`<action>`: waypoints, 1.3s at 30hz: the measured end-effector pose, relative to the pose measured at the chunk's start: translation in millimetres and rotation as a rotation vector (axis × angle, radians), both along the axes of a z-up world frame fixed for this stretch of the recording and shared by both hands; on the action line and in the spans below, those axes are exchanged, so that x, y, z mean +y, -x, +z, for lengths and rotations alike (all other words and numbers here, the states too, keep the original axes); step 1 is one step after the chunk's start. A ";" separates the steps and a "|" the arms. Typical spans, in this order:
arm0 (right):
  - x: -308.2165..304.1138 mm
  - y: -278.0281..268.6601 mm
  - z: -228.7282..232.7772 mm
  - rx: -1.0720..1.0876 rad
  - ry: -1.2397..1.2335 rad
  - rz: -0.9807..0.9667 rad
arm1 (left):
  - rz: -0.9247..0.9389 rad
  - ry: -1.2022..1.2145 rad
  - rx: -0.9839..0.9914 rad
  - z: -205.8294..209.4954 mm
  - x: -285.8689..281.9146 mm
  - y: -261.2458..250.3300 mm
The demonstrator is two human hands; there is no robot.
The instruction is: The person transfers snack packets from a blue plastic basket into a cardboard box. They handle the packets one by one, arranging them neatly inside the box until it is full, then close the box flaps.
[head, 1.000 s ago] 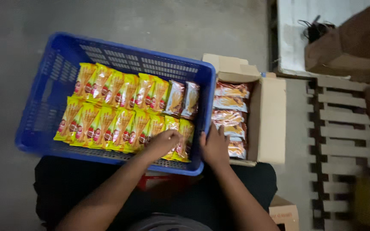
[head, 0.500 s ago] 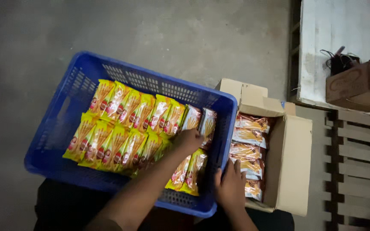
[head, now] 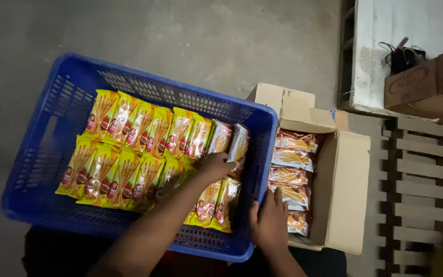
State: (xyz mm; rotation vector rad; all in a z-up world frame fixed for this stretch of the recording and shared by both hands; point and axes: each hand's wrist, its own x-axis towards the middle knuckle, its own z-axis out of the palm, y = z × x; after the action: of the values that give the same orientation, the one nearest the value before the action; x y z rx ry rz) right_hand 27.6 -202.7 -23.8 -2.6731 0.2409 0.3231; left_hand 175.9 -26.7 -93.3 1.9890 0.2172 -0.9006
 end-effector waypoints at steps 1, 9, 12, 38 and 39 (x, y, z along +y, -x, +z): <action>-0.2 0.8 0.0 0.017 -0.007 -0.009 | 0.030 0.077 0.108 15.6 3.9 -0.1; 1.7 -1.6 2.5 -0.024 0.020 0.024 | 0.110 0.144 0.161 98.1 27.1 47.7; 7.0 -3.8 17.3 0.018 0.076 0.023 | 0.116 0.282 0.105 157.1 39.3 79.7; -83.2 49.7 -8.8 -0.111 -1.082 -0.352 | -0.538 0.009 -0.519 114.0 31.4 176.1; -100.7 43.8 -9.1 -0.154 -0.947 -0.331 | -0.625 -0.109 -0.499 107.6 34.7 176.8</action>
State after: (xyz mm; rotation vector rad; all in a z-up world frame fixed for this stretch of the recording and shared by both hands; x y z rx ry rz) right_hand -16.2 -303.4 -32.9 -1.6791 0.3637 0.0811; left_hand -0.9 8.0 14.2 2.3557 -0.6826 -0.7316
